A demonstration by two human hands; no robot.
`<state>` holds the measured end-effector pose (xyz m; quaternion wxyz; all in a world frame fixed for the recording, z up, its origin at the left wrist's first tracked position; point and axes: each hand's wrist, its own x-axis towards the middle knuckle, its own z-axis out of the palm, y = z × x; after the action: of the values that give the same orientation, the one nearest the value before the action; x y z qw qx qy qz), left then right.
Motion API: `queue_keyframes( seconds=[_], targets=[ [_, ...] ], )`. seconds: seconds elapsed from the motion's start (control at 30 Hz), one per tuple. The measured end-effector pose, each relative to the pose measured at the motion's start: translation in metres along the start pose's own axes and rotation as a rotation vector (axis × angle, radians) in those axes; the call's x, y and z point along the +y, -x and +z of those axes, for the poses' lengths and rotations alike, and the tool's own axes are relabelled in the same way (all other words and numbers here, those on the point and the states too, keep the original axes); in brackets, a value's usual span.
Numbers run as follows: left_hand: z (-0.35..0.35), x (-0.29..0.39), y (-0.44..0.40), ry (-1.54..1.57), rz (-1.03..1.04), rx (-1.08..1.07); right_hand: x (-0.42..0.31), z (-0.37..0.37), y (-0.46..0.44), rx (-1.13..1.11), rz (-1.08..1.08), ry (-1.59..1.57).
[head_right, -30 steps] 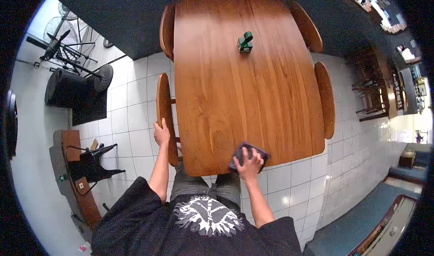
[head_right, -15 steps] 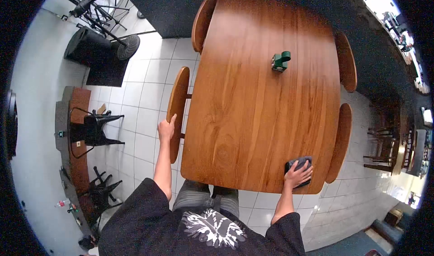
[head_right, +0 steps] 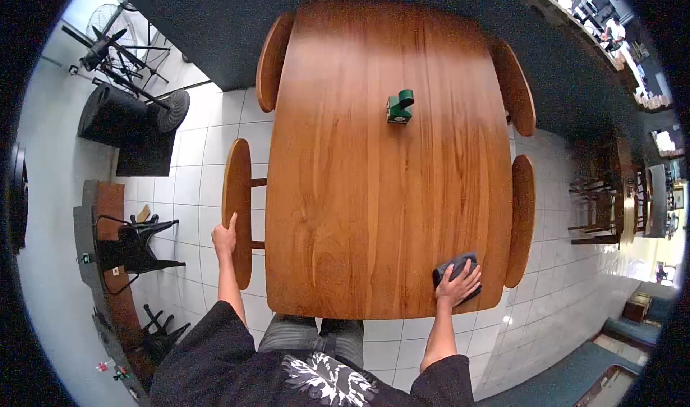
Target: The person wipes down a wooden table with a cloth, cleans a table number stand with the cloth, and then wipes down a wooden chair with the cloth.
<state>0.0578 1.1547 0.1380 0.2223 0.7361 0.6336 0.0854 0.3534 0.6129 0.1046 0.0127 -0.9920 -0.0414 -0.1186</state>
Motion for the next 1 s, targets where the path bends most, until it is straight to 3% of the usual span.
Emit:
queue_keyframes(
  seconds=[0.37,0.5,0.57,0.77,1.0],
  targets=[
    [-0.042,-0.052,-0.054,0.012,-0.121,-0.026,-0.001,-0.002,-0.002,-0.032,0.035,0.044],
    [-0.042,-0.091,-0.081,0.016,-0.064,0.003,-0.017,0.020,0.007,-0.030,0.188,0.167],
    [-0.048,-0.100,-0.088,0.031,-0.083,-0.022,-0.057,0.014,0.013,-0.032,0.211,0.127],
    [-0.063,-0.118,-0.106,0.088,-0.206,-0.201,-0.211,-0.006,0.064,0.052,-0.066,-0.034],
    [-0.064,-0.153,-0.120,0.139,-0.205,-0.203,-0.395,-0.039,0.163,-0.007,-0.296,-0.497]
  ],
)
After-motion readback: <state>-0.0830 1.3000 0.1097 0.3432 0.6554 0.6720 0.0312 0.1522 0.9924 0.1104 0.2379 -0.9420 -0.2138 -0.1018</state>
